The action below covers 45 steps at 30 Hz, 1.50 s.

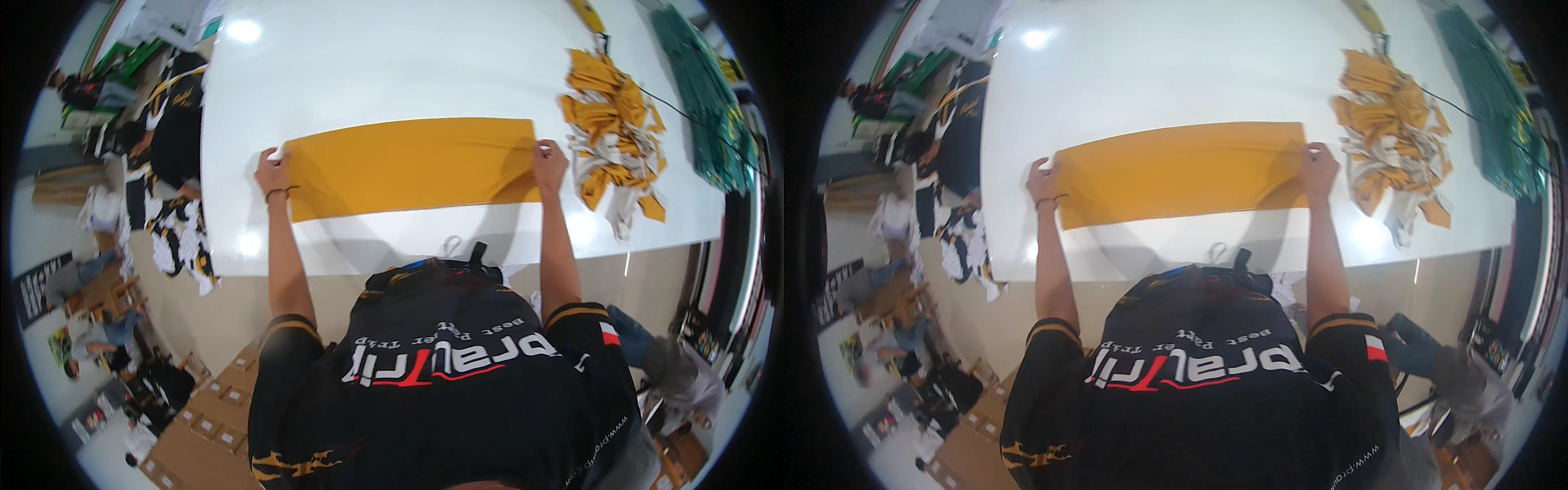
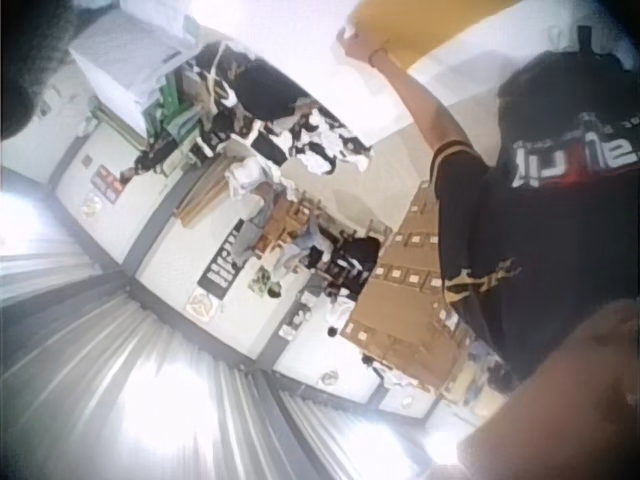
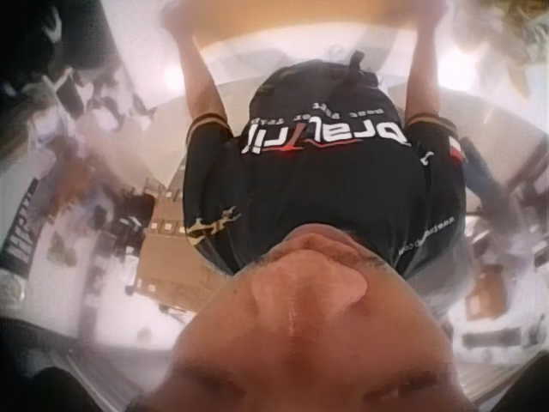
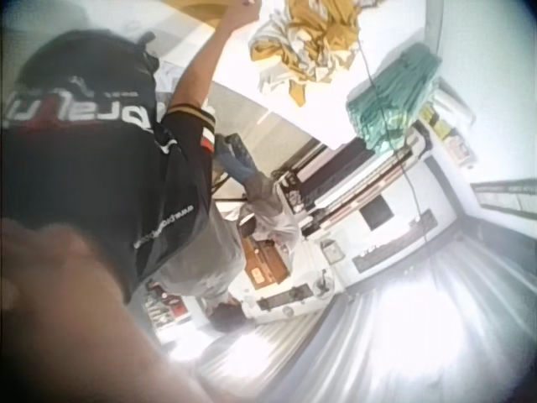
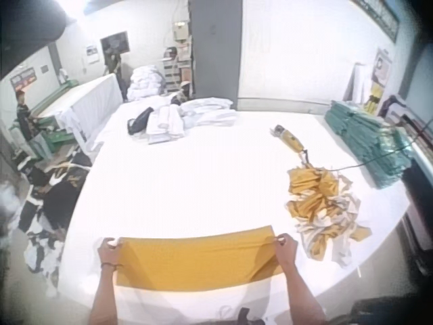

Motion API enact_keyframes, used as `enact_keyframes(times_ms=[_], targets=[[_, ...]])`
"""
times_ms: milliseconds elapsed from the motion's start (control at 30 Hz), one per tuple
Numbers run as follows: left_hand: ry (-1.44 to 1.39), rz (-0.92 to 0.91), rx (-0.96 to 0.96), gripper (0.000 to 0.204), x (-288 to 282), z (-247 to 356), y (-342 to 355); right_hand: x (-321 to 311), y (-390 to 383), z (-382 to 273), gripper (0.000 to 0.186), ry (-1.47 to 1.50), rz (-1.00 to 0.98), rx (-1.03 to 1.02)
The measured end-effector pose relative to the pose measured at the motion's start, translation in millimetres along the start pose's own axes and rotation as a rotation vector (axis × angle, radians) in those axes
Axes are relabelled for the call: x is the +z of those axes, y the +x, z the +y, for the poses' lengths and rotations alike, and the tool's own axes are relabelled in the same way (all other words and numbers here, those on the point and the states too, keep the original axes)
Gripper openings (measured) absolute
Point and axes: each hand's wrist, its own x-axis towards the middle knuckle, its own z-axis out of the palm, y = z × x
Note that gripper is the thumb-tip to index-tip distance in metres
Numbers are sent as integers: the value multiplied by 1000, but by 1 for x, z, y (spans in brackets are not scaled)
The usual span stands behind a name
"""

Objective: The person uses a yellow oscillating multi-tool to cut a rectangular piece of yellow fabric on a white table. They then fold the fabric in half, smooth it out, and repeatedly peel off the white backing paper from the adhesive side of the fabric.

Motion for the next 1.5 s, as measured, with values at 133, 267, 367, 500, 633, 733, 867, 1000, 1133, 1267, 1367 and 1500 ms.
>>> enact_keyframes(times_ms=[133, 267, 367, 500, 633, 733, 867, 1000, 1133, 1267, 1367, 1500], targets=[[-25, -33, -63, 57, -20, 15, -19, -4, -3, 6, 29, -24, -2, 54], [36, -84, -76, 68, -43, 15, -46, -21, -11, -17, 45, -12, -193, 135], [17, -139, -58, 72, -54, 4, -61, -33, -23, -17, 53, 29, -306, 124], [25, -201, -52, 72, -64, -2, -80, -48, -39, -9, 63, 119, -438, 132], [-17, -209, 19, 63, -60, -25, -88, -57, -46, 31, 65, 100, -517, 29], [-17, -172, 21, 56, -57, -29, -89, -62, -53, 17, 62, 152, -488, 115], [-34, -136, -15, 54, -54, -27, -88, -66, -58, 19, 62, 80, -467, 157], [-54, -127, -6, 55, -54, -27, -87, -65, -65, 24, 58, 118, -426, 147], [-43, -129, -4, 53, -55, -22, -90, -62, -70, 20, 54, 136, -355, 137], [-34, -104, 36, 52, -50, -33, -84, -60, -70, 29, 55, 100, -343, 128], [-41, -88, 29, 51, -49, -33, -87, -61, -71, 22, 57, 87, -349, 164], [53, -33, 67, 46, -48, -19, -90, -63, -70, 1, 47, -134, -268, 114]])
